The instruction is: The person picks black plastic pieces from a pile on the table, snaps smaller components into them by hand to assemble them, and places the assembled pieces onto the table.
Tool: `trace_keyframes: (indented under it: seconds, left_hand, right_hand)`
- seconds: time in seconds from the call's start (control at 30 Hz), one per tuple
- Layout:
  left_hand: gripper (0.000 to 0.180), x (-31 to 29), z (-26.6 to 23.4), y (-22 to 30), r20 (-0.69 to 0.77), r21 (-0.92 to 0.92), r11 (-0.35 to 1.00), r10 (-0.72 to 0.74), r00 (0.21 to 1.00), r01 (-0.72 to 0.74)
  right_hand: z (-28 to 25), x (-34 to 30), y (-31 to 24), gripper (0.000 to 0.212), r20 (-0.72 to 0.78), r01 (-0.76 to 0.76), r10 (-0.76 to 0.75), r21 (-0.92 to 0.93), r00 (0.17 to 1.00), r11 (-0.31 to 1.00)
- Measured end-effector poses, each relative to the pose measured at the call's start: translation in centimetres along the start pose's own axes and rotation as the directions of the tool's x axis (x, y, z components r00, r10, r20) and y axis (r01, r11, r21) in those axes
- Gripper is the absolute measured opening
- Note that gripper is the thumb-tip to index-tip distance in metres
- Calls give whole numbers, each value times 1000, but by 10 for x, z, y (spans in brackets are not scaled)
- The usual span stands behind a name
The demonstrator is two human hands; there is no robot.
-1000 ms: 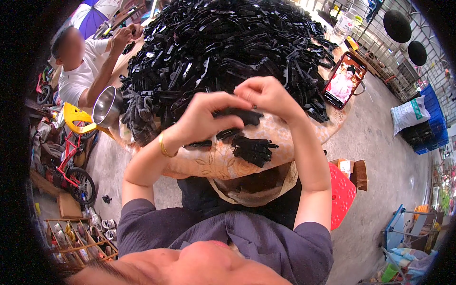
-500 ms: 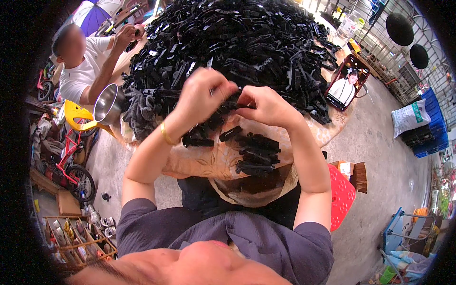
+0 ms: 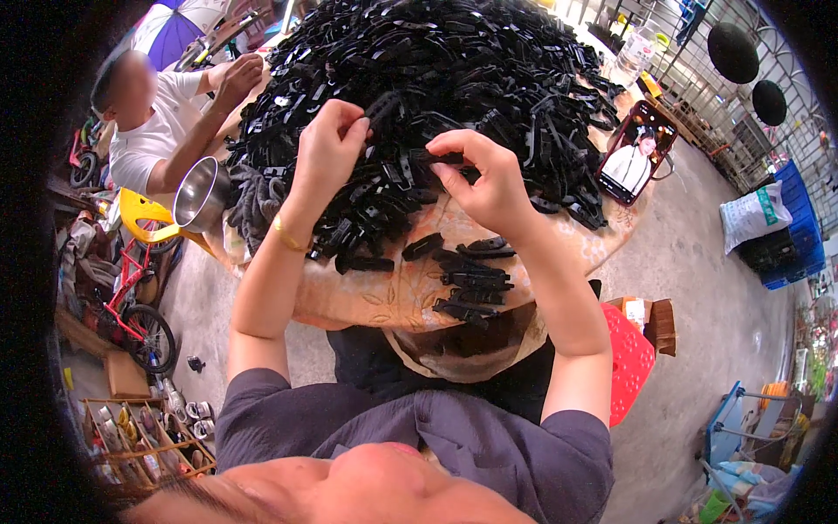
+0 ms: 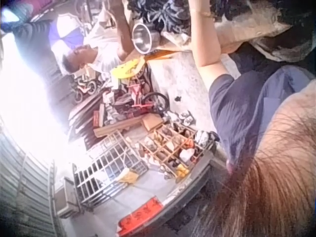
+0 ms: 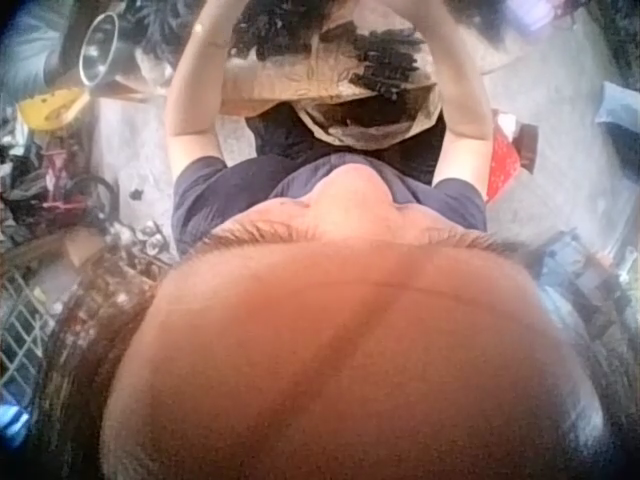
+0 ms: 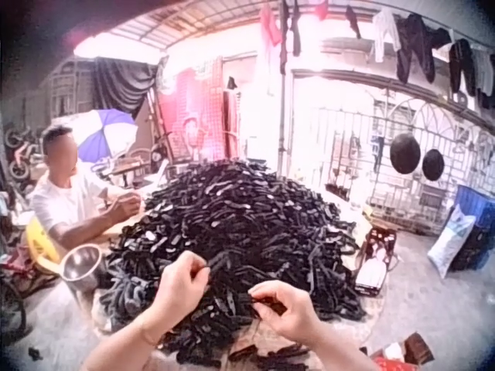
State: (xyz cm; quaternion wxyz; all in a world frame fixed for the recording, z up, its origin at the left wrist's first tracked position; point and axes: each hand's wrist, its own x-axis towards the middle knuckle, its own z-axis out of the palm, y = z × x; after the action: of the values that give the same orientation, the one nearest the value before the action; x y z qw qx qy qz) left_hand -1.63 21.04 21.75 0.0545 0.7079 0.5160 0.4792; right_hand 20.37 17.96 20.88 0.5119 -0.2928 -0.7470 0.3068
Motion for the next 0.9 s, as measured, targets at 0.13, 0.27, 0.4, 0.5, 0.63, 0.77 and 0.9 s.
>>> trace_keyframes:
  seconds: [0.13, 0.27, 0.4, 0.5, 0.63, 0.77, 0.9]
  left_hand:
    - [28, -4, -7, 32, 591, -656, 402, -252, 766, 638]
    - [30, -16, 4, 36, 754, -627, 133, -143, 641, 767]
    - [28, -25, 16, 33, 756, -633, 54, -172, 631, 773]
    - [29, -24, 14, 39, 741, -630, 182, -149, 655, 755]
    - [33, -20, 10, 37, 716, -619, 292, -171, 676, 729]
    - [34, -18, 8, 39, 694, -638, 285, -189, 694, 715]
    - [36, -24, 9, 45, 670, -627, 430, -128, 731, 650]
  right_hand:
    - [2, 1, 0, 27, -90, 212, -230, -173, 969, 962]
    - [-1, 2, 1, 35, -65, 364, -423, -405, 904, 839]
    - [3, 1, -4, 38, -42, 328, -386, -446, 922, 833]
    - [3, -2, 1, 38, 12, 205, -216, -362, 976, 909]
    - [2, -3, 7, 21, -127, -97, 100, 31, 987, 995]
    - [-4, -1, 4, 17, -171, -249, 296, 249, 940, 936]
    - [-5, -1, 5, 14, -181, -303, 358, 272, 916, 913]
